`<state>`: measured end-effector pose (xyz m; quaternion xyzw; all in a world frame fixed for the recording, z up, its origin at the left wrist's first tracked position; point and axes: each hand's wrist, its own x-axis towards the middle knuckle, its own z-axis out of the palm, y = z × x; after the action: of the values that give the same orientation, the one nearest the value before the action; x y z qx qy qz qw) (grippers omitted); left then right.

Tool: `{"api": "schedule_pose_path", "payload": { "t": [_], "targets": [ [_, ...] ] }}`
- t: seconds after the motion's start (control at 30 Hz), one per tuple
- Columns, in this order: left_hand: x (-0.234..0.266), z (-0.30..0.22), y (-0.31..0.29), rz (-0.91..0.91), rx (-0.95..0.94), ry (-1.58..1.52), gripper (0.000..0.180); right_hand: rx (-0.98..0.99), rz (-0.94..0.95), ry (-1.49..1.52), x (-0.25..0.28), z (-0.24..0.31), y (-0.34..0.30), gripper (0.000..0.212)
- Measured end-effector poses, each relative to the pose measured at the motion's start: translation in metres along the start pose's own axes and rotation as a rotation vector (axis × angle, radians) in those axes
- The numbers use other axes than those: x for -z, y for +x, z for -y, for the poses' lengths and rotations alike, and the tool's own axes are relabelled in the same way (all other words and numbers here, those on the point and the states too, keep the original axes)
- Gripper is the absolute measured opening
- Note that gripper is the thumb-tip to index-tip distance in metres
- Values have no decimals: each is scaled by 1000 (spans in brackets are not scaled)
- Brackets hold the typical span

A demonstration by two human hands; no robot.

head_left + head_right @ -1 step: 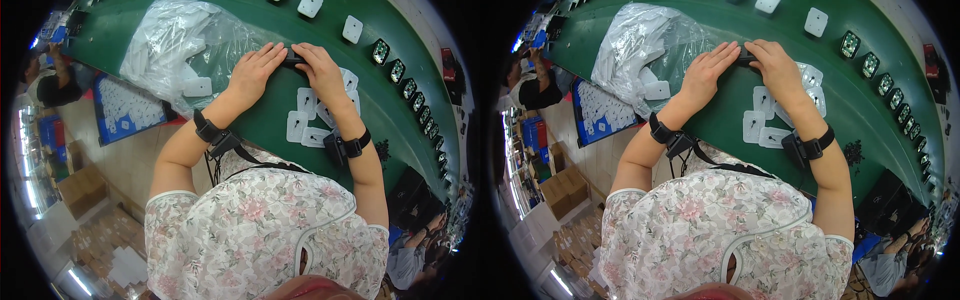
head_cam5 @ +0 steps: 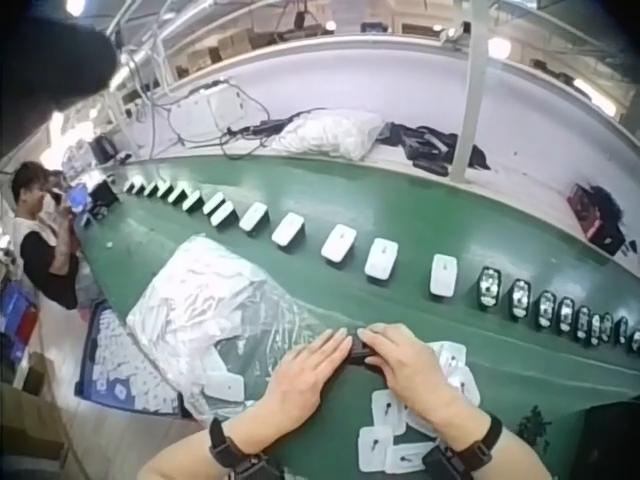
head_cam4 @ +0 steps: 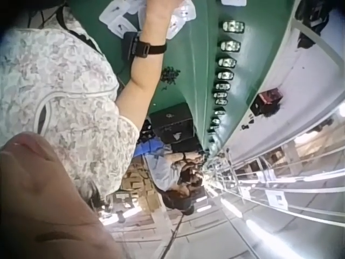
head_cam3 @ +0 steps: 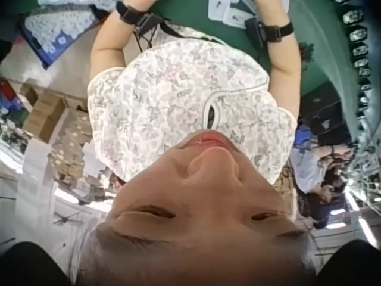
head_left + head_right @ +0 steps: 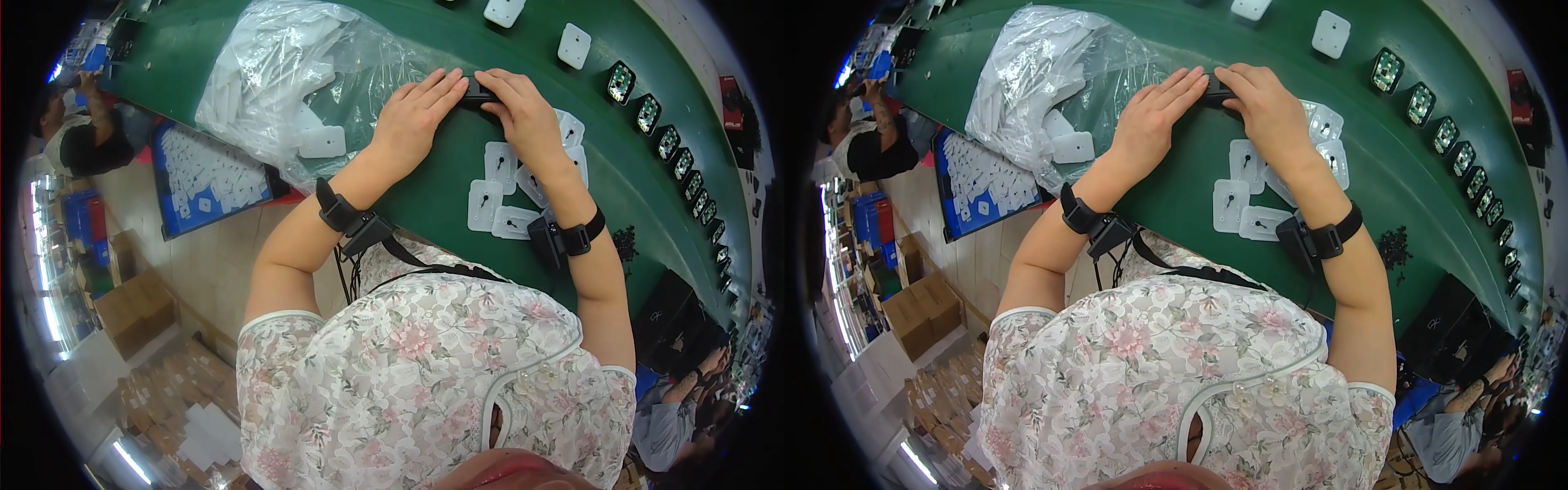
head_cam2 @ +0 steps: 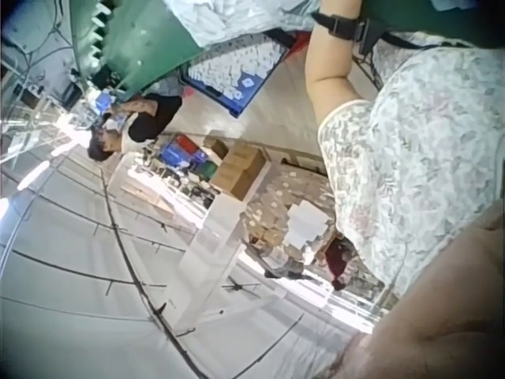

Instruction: The person picks up a white plastic piece and a black screw, inserts the screw into the piece, and then places the assembly onto a black electronic component. They press the plastic piece onto the component by hand and then set the completed unit onto the green conveyor belt.

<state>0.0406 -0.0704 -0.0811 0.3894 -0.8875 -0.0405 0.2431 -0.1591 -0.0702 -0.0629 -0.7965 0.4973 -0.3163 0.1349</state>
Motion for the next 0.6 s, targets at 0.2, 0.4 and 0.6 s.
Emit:
{"api": "schedule_pose_path", "payload": {
  "t": [0.2, 0.4, 0.6],
  "targets": [
    [-11, -12, 16, -105, 9, 75, 49, -198, 254, 112, 14, -17, 28, 34],
    [-20, -3, 37, -100, 73, 71, 40, -25, 34, 175, 17, -43, 43, 29],
    [-13, -13, 57, -124, 288, -303, 30, -218, -464, -581, 84, -119, 42, 31]
  ]
}}
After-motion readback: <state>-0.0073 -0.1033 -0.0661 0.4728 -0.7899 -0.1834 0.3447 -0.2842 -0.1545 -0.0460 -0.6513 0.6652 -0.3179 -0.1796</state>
